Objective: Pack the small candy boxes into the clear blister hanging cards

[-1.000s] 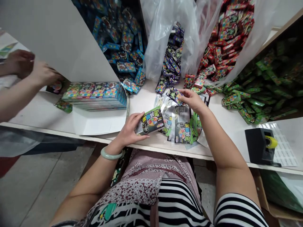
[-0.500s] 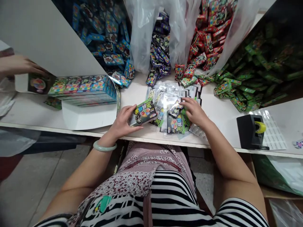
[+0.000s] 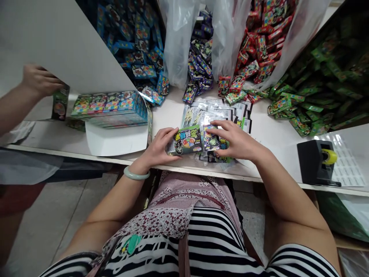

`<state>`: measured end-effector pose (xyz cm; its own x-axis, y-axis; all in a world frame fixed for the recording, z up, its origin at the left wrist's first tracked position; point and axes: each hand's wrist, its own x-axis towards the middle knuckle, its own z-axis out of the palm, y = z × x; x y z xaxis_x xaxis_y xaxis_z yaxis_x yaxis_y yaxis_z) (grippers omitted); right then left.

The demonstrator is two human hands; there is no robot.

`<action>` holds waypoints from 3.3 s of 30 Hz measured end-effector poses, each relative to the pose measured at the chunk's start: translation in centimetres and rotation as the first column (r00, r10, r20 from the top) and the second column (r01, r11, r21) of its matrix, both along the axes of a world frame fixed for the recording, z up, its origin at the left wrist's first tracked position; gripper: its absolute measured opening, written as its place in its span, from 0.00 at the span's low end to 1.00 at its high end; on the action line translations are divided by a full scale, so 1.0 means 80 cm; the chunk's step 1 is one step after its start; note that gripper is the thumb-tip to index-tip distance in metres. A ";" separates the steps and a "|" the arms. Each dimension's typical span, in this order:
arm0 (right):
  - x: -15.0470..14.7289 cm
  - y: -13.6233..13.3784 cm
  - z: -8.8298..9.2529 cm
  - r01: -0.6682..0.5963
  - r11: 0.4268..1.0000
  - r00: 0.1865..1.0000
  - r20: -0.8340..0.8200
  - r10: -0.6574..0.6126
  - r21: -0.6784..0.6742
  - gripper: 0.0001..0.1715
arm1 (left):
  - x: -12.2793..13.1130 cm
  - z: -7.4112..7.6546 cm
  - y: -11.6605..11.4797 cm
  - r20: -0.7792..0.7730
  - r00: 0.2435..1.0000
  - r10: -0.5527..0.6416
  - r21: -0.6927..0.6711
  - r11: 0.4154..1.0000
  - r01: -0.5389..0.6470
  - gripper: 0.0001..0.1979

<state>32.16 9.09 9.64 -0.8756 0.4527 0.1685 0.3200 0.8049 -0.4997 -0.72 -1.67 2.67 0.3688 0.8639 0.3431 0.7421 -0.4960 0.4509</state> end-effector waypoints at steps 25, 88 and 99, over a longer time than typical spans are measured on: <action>-0.019 0.007 0.010 -0.015 0.981 1.000 -0.017 0.012 -0.192 0.44 | 0.019 0.001 0.001 0.028 1.000 -0.004 -0.098 0.995 0.007 0.52; 0.014 -0.015 -0.030 0.343 0.939 0.937 -0.060 -0.344 -0.018 0.42 | 0.016 -0.012 -0.002 0.020 0.999 0.035 -0.094 0.995 -0.033 0.52; 0.023 -0.028 0.007 0.020 0.983 0.998 0.066 -0.008 -0.184 0.38 | 0.027 -0.004 -0.005 0.006 0.994 -0.110 -0.071 0.991 0.110 0.52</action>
